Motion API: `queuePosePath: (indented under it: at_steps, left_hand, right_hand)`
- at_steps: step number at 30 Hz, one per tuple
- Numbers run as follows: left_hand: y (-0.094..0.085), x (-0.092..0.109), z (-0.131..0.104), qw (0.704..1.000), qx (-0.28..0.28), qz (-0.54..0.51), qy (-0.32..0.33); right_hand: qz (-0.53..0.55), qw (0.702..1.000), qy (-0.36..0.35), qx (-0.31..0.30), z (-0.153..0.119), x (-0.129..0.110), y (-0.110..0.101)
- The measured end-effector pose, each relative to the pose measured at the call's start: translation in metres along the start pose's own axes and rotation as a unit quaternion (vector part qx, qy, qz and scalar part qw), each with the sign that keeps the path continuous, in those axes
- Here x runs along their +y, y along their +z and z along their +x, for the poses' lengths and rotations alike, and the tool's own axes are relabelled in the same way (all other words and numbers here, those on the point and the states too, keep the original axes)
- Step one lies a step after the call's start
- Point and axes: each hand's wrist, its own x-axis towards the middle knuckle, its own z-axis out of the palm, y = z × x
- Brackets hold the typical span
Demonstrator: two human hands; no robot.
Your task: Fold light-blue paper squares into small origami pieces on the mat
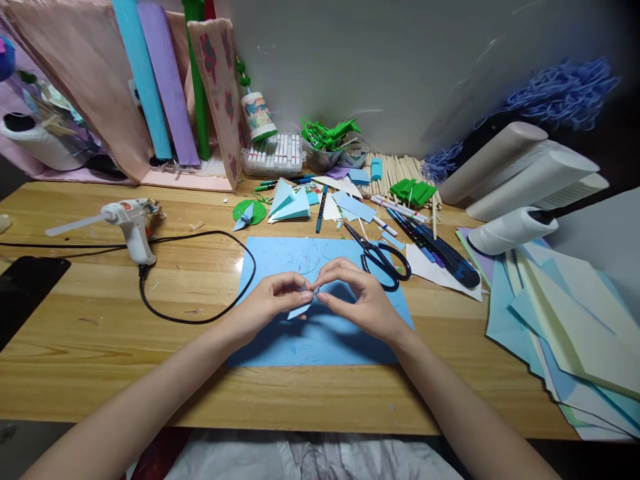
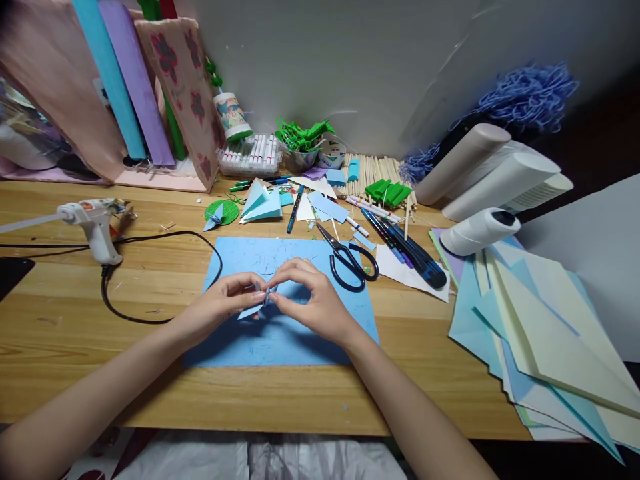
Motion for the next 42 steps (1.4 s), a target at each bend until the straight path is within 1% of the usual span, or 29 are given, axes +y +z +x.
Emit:
queuePosePath:
  at_steps: [6, 10, 13, 16, 19, 22, 24, 28, 34, 39, 42]
  left_hand:
    - [0.000, 0.001, -0.001, 0.997, -0.035, -0.046, -0.045]
    - [-0.001, 0.000, -0.002, 0.997, -0.044, -0.037, -0.058]
    - [-0.001, -0.001, -0.002, 0.997, -0.043, -0.007, -0.058]
    - [0.000, 0.000, -0.001, 0.997, -0.019, 0.050, -0.047]
    - [0.002, 0.002, 0.000, 0.996, -0.003, 0.079, -0.031]
    - [0.002, 0.002, 0.001, 0.996, 0.001, 0.090, -0.012]
    - [0.001, 0.000, 0.001, 0.995, 0.009, 0.103, 0.002]
    - [-0.003, -0.002, 0.002, 0.992, 0.012, 0.124, 0.017]
    - [-0.003, -0.001, 0.001, 0.989, -0.009, 0.140, 0.039]
    - [-0.002, -0.001, 0.001, 0.987, -0.003, 0.154, 0.047]
    - [-0.002, -0.001, 0.001, 0.983, -0.002, 0.173, 0.057]
  right_hand:
    - [0.121, 0.991, 0.049, -0.037, 0.002, 0.008, 0.001]
    - [0.176, 0.980, 0.086, -0.040, 0.002, 0.010, 0.003]
    - [0.185, 0.977, 0.096, -0.036, 0.001, 0.011, 0.006]
    - [0.131, 0.989, 0.071, -0.021, 0.000, 0.010, 0.007]
    - [0.013, 1.000, 0.014, 0.000, -0.001, 0.005, 0.005]
    - [-0.088, 0.995, -0.053, 0.011, -0.002, 0.001, 0.002]
    - [-0.126, 0.988, -0.089, 0.010, -0.003, 0.001, 0.000]
    - [-0.154, 0.979, -0.133, -0.001, -0.003, 0.004, -0.002]
    - [-0.170, 0.972, -0.160, 0.011, -0.004, 0.007, 0.001]
    - [-0.212, 0.955, -0.207, 0.010, -0.006, 0.009, -0.002]
    - [-0.219, 0.950, -0.221, 0.004, -0.007, 0.008, -0.003]
